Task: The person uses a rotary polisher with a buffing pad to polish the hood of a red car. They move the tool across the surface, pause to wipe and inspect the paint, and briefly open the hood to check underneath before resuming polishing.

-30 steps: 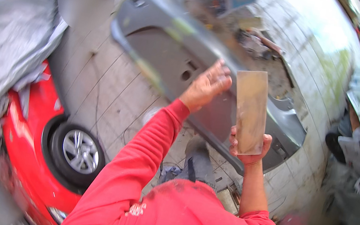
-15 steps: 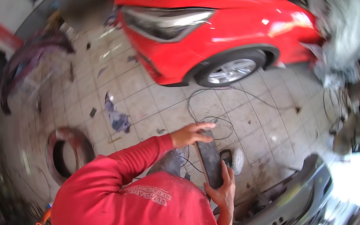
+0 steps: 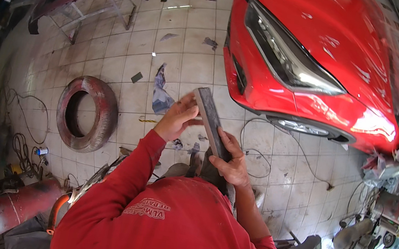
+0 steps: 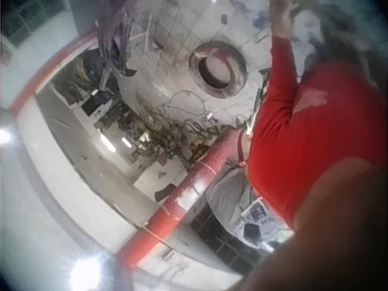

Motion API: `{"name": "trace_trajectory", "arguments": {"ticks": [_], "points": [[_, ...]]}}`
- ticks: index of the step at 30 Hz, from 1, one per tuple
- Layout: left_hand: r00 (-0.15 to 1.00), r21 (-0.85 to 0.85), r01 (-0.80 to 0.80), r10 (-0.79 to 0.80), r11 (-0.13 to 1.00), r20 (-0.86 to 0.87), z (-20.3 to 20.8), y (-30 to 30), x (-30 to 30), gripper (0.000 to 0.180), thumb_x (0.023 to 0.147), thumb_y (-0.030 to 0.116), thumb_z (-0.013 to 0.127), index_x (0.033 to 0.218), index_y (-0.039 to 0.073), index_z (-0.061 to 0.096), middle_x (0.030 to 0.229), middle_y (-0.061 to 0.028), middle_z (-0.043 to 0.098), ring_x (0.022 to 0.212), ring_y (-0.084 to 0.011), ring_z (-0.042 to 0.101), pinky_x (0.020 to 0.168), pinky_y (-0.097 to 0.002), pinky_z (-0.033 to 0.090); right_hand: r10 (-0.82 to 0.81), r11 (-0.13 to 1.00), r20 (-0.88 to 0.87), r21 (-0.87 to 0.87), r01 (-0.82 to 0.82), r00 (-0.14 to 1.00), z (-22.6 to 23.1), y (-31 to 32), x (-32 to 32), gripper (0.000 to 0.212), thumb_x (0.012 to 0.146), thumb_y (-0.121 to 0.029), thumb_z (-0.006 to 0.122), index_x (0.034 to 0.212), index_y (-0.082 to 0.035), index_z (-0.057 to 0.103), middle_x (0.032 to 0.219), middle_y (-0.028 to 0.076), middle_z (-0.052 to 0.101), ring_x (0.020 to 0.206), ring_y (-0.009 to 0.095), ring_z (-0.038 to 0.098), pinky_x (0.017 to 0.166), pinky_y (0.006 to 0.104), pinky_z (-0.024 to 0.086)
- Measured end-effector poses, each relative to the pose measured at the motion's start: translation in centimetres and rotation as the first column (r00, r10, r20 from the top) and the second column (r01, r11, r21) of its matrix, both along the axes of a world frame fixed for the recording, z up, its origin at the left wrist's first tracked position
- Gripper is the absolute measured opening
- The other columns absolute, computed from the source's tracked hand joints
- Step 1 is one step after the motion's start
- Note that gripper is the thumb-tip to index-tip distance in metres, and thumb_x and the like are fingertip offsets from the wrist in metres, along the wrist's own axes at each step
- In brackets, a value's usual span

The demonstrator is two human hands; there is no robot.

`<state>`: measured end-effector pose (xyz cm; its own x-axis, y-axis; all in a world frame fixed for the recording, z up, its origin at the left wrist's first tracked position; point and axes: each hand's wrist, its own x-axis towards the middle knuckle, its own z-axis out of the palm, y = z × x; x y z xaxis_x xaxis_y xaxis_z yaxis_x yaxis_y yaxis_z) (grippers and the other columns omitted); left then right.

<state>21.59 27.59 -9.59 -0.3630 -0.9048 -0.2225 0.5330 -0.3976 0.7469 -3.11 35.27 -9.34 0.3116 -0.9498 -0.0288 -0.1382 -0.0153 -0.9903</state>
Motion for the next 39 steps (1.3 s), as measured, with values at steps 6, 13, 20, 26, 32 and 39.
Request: {"name": "trace_trajectory", "arguments": {"ticks": [6, 13, 20, 26, 32, 39], "points": [[0.977, 0.242, -0.203, 0.181, 0.949, 0.111, -5.1, -7.0, 2.3, 0.033, 0.108, 0.023, 0.067, 0.135, 0.005, 0.063, 0.129, -0.0091, 0.071, 0.119, -0.0240, 0.071, 0.097, -0.0462, 0.062, -0.052, 0.963, -0.452, -0.260, -0.076, 0.891, -0.2, -11.8, 4.2, 0.077, 0.071, -0.029, 0.092, 0.145, -0.026, 0.069, 0.151, 0.022, 0.054, 0.132, 0.046, 0.059, 0.105, 0.0529, 0.055], [0.883, 0.317, -0.470, 0.431, 0.824, 0.188, -5.5, -16.0, 11.7, 0.029, 0.104, 0.019, 0.069, 0.128, 0.004, 0.067, 0.122, -0.0089, 0.075, 0.116, -0.0256, 0.072, 0.103, -0.0458, 0.057, 0.130, 0.988, -0.041, 0.090, -0.126, 0.991, -2.4, -29.8, 8.4, 0.095, 0.082, -0.027, 0.094, 0.162, -0.005, 0.046, 0.154, 0.016, 0.058, 0.129, 0.027, 0.061, 0.098, 0.0368, 0.054], [0.694, 0.465, -0.683, 0.699, 0.563, 0.174, -5.4, -22.6, 21.7, 0.031, 0.102, 0.036, 0.073, 0.118, 0.009, 0.071, 0.110, -0.0064, 0.077, 0.099, -0.0265, 0.074, 0.091, -0.0465, 0.060, -0.289, 0.873, 0.550, 0.487, -0.020, 0.784, -3.8, -50.8, 12.3, 0.096, 0.099, -0.043, 0.077, 0.168, 0.000, 0.027, 0.158, 0.015, 0.054, 0.131, 0.029, 0.059, 0.101, 0.0413, 0.051], [0.834, 0.546, -0.465, 0.552, 0.697, 0.005, -8.0, -35.6, 26.0, 0.031, 0.106, 0.034, 0.070, 0.125, 0.009, 0.070, 0.116, -0.0075, 0.077, 0.102, -0.0278, 0.074, 0.092, -0.0487, 0.060, -0.689, 0.722, 0.650, 0.656, 0.219, 0.320, -6.9, -66.4, 14.8, 0.101, 0.100, -0.054, 0.071, 0.169, -0.001, 0.020, 0.166, 0.015, 0.045, 0.142, 0.029, 0.054, 0.107, 0.0429, 0.048], [0.990, 0.461, -0.138, 0.142, 0.877, 0.025, -6.3, -51.1, 30.4, 0.032, 0.102, 0.015, 0.071, 0.130, 0.001, 0.066, 0.119, -0.0150, 0.076, 0.107, -0.0298, 0.076, 0.098, -0.0481, 0.062, -0.765, 0.606, 0.644, 0.702, 0.373, 0.031, -6.9, -73.9, 14.9, 0.104, 0.098, -0.053, 0.075, 0.169, 0.000, 0.019, 0.169, 0.012, 0.042, 0.151, 0.029, 0.048, 0.108, 0.0419, 0.048], [0.927, 0.372, 0.306, -0.363, 0.876, 0.094, -2.7, -71.5, 32.8, 0.045, 0.093, 0.003, 0.075, 0.136, -0.001, 0.063, 0.122, -0.0155, 0.075, 0.108, -0.0282, 0.076, 0.097, -0.0469, 0.063, -0.661, 0.518, 0.684, 0.713, 0.473, -0.309, -7.9, -79.4, 16.0, 0.079, 0.093, -0.047, 0.083, 0.150, -0.001, 0.052, 0.160, 0.013, 0.052, 0.145, 0.030, 0.053, 0.103, 0.0425, 0.052]]}}
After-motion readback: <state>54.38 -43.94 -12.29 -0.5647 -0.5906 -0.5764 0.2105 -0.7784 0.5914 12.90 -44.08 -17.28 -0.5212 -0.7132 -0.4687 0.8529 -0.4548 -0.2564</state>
